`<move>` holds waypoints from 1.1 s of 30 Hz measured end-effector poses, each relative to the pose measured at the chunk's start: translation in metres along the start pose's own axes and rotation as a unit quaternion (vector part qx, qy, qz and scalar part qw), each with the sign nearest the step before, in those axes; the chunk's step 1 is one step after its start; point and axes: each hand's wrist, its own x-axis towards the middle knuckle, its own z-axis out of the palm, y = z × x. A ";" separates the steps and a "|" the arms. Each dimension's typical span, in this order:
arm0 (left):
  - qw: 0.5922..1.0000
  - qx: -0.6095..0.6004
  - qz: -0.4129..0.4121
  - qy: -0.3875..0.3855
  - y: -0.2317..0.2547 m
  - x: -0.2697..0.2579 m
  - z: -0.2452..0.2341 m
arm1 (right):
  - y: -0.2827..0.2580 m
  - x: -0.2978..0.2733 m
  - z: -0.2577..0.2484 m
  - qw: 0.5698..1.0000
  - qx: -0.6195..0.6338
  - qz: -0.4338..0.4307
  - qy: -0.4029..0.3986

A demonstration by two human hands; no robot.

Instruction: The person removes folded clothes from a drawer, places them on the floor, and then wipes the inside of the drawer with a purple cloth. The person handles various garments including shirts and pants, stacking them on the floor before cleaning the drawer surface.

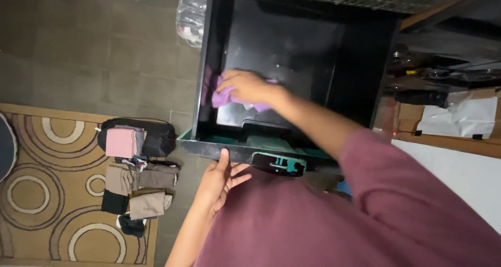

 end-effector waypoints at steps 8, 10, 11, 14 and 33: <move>0.998 -0.054 0.013 0.026 -0.013 0.009 -0.007 | -0.023 -0.081 0.035 0.986 -0.085 -0.025 -0.140; 0.997 -0.066 0.020 0.021 -0.017 0.012 -0.008 | -0.015 -0.120 0.004 0.981 -0.063 0.050 -0.178; 0.997 -0.069 0.026 0.017 -0.017 0.014 -0.008 | -0.018 -0.129 -0.007 0.978 -0.080 0.071 -0.180; 0.998 -0.061 0.034 0.011 -0.017 0.015 -0.009 | -0.020 -0.137 -0.042 0.887 -0.059 0.385 -0.249; 0.996 -0.089 0.025 -0.023 -0.034 0.002 0.001 | -0.011 -0.110 0.000 0.944 -0.042 0.219 -0.242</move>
